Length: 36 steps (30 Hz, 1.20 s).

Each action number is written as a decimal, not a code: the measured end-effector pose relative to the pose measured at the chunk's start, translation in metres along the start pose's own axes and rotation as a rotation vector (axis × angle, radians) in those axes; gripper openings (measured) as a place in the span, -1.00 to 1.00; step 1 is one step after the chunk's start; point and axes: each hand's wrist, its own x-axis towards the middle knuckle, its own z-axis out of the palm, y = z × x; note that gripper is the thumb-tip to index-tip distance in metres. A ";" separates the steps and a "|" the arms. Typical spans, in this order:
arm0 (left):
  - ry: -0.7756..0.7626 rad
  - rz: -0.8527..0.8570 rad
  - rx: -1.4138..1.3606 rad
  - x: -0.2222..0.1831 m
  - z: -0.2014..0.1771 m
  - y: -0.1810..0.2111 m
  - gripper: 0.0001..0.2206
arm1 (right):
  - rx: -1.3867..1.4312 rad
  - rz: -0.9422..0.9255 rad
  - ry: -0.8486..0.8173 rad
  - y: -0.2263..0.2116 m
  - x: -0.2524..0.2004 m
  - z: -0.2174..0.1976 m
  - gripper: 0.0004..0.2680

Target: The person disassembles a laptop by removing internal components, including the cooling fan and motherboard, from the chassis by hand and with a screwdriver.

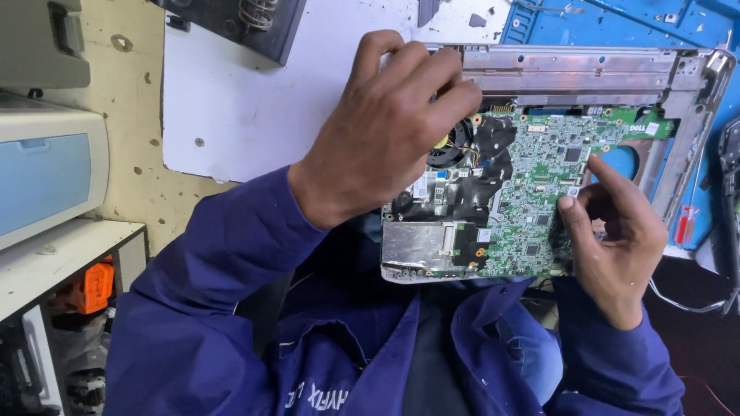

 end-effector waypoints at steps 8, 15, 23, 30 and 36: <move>-0.061 -0.120 -0.107 -0.015 -0.027 0.013 -0.67 | -0.050 -0.095 -0.026 -0.006 0.012 -0.003 -0.67; -0.110 -0.216 -0.055 -0.022 -0.022 0.007 -0.61 | -0.136 -0.174 0.018 -0.006 -0.012 -0.014 -0.65; -0.004 -0.403 -0.235 -0.033 -0.013 0.001 -0.64 | -0.421 -0.463 -0.188 0.016 -0.042 -0.033 -0.46; -0.046 -0.718 -0.437 -0.072 -0.044 0.050 -0.33 | -0.442 -0.542 -0.149 0.036 -0.041 -0.032 -0.50; -0.205 -0.637 -0.337 -0.110 -0.039 0.105 -0.29 | -0.504 -0.521 -0.100 0.039 -0.044 -0.025 -0.55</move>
